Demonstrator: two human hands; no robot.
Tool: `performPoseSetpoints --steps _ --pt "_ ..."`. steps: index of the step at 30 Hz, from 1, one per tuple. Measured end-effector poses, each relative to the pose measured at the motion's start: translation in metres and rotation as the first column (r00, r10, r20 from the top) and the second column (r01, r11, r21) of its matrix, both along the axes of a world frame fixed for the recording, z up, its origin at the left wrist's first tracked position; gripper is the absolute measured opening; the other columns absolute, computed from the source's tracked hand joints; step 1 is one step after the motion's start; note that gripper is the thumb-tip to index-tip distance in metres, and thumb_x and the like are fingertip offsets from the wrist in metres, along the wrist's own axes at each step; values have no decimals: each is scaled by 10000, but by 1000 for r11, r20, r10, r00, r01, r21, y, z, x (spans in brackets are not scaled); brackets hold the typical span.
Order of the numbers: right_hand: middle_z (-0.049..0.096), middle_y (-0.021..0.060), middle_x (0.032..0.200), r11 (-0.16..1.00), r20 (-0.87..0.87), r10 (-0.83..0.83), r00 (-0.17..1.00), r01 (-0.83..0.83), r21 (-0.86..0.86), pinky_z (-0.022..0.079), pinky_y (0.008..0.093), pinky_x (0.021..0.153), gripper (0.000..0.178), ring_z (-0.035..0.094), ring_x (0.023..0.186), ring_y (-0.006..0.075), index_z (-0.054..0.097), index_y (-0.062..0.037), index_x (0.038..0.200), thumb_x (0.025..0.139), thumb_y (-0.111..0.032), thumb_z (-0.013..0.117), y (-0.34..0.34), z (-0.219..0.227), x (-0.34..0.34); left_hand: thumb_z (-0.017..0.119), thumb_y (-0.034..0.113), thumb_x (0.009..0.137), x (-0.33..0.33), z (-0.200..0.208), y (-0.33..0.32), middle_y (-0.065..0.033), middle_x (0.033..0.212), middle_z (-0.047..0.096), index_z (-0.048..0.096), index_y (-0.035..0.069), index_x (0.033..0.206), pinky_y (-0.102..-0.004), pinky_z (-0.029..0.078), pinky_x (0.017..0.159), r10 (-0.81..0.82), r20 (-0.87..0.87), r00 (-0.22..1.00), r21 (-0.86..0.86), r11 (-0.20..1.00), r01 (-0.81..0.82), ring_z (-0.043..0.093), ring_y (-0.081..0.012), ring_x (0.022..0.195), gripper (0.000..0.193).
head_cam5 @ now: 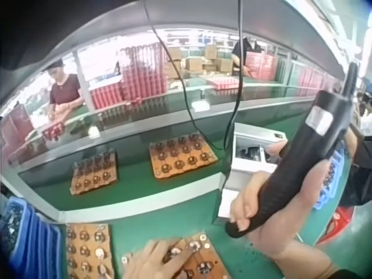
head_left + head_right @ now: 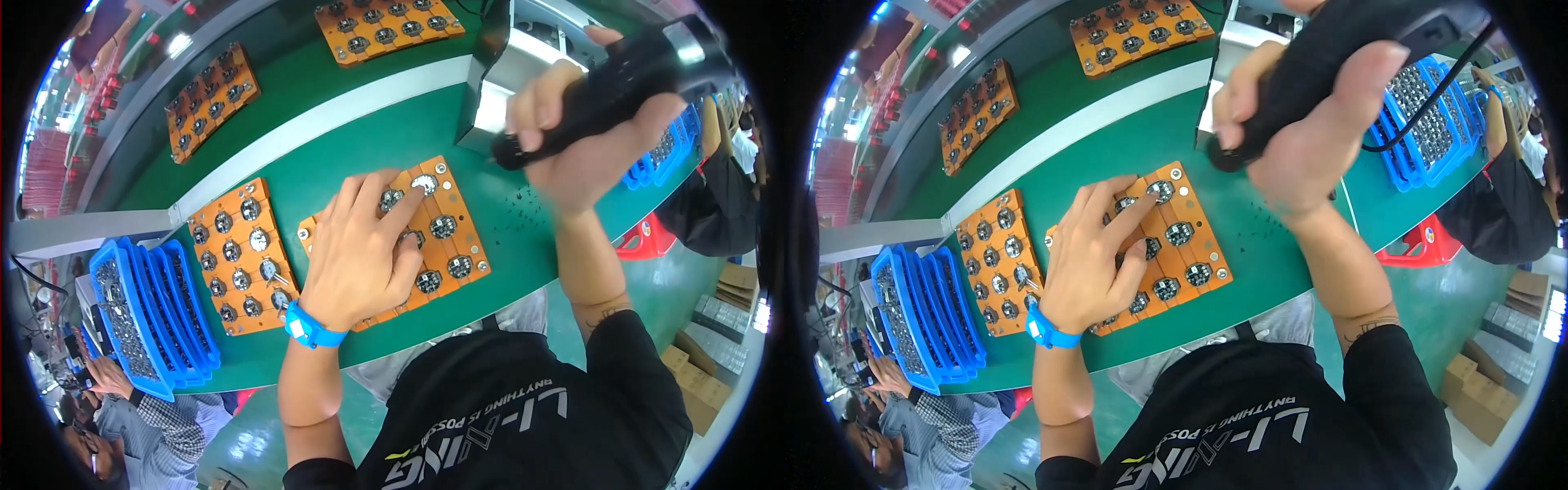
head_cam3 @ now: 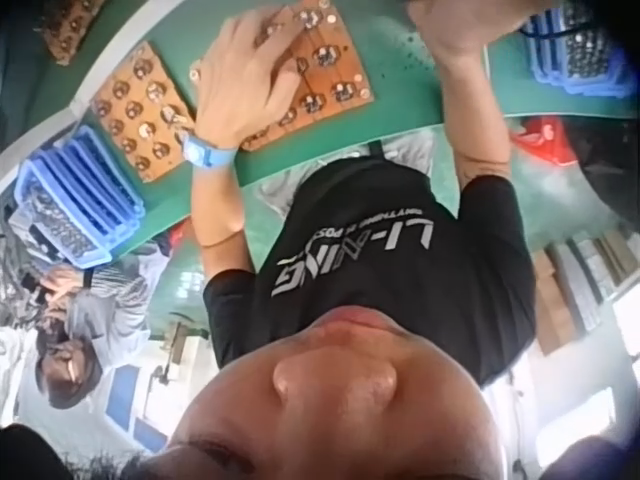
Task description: The person screws electronic components onto a printed circuit board using an electric screwdriver.
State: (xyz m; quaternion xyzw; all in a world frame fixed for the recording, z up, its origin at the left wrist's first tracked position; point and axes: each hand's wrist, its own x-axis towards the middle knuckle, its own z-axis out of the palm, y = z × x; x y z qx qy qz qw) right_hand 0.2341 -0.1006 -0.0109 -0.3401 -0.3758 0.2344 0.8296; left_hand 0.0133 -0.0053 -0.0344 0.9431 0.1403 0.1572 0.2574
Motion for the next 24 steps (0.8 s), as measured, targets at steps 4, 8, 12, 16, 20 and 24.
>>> performPoseSetpoints --steps 4,8,12,16,20,24 --pt "518 60 619 999 -1 -54 999 54 -3 427 331 532 1024 475 455 188 396 -139 1399 821 -977 278 19 -17 -32 613 115 742 -1 -2 -1 -196 1257 615 707 2 1199 -462 520 847 13 -2 1000 37 999 -13 596 -364 1031 480" --pt "540 66 633 963 133 -142 981 168 -212 446 327 540 1032 485 464 193 366 -152 1413 806 -982 290 23 -16 -46 616 121 739 -2 -5 -1 -193 1257 618 710 5 1193 -458 519 851 14 22 1000 76 997 -16 599 -356 1034 478" --pt "543 69 643 953 173 -156 973 194 -233 443 330 538 1029 488 474 190 372 -145 1420 815 -974 290 22 -14 -45 620 138 753 0 -3 -2 -207 1267 611 705 8 1175 -479 510 911 3 6 1000 42 999 -4 590 -367 1081 450" --pt "533 71 647 950 397 -166 903 254 -182 435 340 535 1055 487 480 189 403 -112 1461 840 -957 284 5 17 -14 623 142 761 -3 -1 -5 -223 1284 601 697 10 1161 -501 499 970 33 -30 999 33 999 -32 573 -380 1135 428" --pt "527 70 635 853 435 -426 793 513 -99 431 339 528 1078 467 463 189 442 -72 1439 855 -955 237 -21 50 19 621 112 757 3 3 -6 -218 1317 606 701 -10 1184 -478 514 900 13 -23 1000 74 997 -12 595 -377 1120 452" --pt "444 63 497 581 -96 636 766 -393 712 385 291 382 766 408 352 176 449 -90 1243 992 -798 298 16 35 9 616 96 756 5 0 -5 -228 1311 604 697 -20 1194 -489 509 933 5 -25 1000 77 997 -3 593 -391 1136 460"
